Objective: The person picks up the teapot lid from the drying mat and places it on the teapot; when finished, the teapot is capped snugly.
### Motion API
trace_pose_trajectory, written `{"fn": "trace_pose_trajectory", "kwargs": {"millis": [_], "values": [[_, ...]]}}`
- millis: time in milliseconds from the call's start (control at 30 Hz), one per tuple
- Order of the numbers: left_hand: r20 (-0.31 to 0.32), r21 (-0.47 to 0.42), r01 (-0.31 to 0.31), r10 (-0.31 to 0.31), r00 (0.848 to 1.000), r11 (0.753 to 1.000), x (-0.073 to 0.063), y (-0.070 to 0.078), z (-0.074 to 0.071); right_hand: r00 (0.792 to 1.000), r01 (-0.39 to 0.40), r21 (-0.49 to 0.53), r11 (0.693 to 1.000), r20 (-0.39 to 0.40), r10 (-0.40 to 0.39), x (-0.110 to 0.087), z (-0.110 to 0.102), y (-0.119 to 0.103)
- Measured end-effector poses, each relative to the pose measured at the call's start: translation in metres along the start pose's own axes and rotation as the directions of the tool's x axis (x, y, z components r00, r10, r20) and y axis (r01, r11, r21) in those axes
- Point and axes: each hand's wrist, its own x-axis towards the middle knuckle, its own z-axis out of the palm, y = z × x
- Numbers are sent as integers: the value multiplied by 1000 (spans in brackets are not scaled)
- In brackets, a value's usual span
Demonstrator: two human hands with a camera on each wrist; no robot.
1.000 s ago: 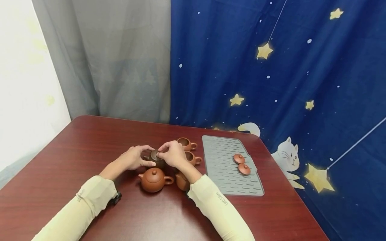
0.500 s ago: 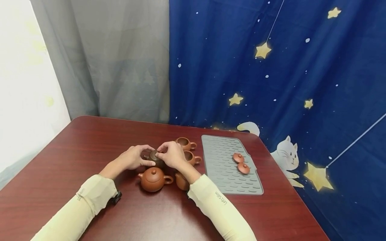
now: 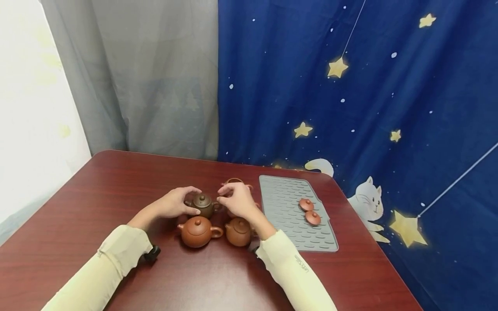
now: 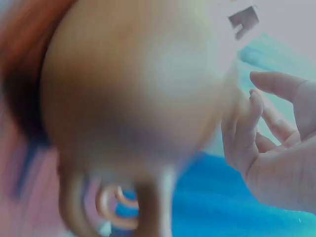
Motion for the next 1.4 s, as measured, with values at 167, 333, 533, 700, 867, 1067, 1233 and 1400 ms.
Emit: {"fn": "trace_pose_trajectory", "kwargs": {"millis": [167,333,533,700,867,1067,1233,1400], "values": [[-69,-29,-22,20,997,999,-1,11,-5,998,-43,25,999,-41,44,-16,-27,7],[-178,39,-8,15,984,999,-3,34,-2,992,-101,28,995,-77,102,-33,-49,18],[-196,115,-25,48,980,993,-2,65,9,983,-156,50,986,-86,160,-52,-68,29],[-194,199,-23,62,979,980,3,77,20,975,-187,-6,982,-120,185,-65,-80,37],[-177,261,-19,67,982,965,9,82,29,961,-230,-15,973,-159,225,-78,-93,50],[-142,317,-9,57,988,948,20,90,36,948,-244,-53,968,-225,226,-93,-116,69],[-102,365,23,16,995,931,30,94,39,933,-277,-48,960,-254,257,-103,-137,81],[-40,380,43,-30,999,924,35,98,42,911,-331,44,943,-246,331,-110,-155,93]]}}
